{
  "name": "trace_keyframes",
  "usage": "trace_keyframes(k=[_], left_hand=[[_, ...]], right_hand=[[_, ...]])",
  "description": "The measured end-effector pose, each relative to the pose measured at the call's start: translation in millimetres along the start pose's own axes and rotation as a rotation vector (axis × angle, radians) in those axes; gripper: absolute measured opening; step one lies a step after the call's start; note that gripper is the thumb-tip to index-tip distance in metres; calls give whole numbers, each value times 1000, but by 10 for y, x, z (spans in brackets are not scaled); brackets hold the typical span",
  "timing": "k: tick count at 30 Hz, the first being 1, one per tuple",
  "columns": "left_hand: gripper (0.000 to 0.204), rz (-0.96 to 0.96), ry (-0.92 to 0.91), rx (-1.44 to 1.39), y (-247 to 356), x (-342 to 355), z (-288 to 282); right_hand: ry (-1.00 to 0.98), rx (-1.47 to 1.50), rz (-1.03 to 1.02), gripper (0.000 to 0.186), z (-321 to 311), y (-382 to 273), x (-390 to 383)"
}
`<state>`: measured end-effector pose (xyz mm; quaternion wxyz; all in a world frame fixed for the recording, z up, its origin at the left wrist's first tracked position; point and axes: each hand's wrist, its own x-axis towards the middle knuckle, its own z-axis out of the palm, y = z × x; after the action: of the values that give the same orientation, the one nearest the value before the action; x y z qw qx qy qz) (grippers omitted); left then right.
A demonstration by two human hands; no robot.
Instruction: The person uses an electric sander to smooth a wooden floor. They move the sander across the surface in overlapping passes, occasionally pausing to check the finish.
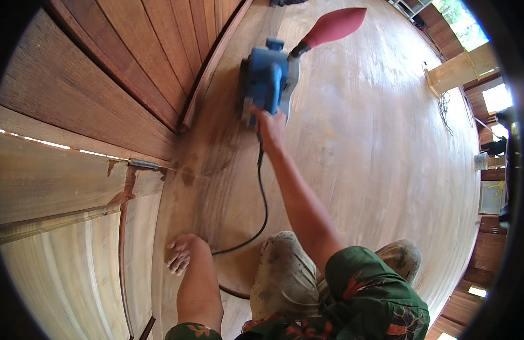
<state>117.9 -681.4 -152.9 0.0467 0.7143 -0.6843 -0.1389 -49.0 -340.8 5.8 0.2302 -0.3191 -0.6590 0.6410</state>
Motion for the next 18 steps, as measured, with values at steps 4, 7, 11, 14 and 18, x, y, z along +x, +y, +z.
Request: trace_keyframes(k=[4, 7, 11, 14, 18], left_hand=[[81, -27, 75, 63, -16, -69, -32], [80, 5, 50, 118, 22, -234, -42], [79, 8, 49, 76, 100, -284, -78], [79, 3, 66, 100, 156, -223, -61], [78, -6, 86, 128, 204, -161, 2]], right_hand=[[-12, 28, 26, 27, -127, 62, -874], [0, 74, 121, 26, -132, 86, -1352], [-184, 208, 294, 25, -135, 77, -1479], [-390, 322, 355, 23, -196, 88, -1221], [-333, 296, 243, 20, -128, 169, -576]])
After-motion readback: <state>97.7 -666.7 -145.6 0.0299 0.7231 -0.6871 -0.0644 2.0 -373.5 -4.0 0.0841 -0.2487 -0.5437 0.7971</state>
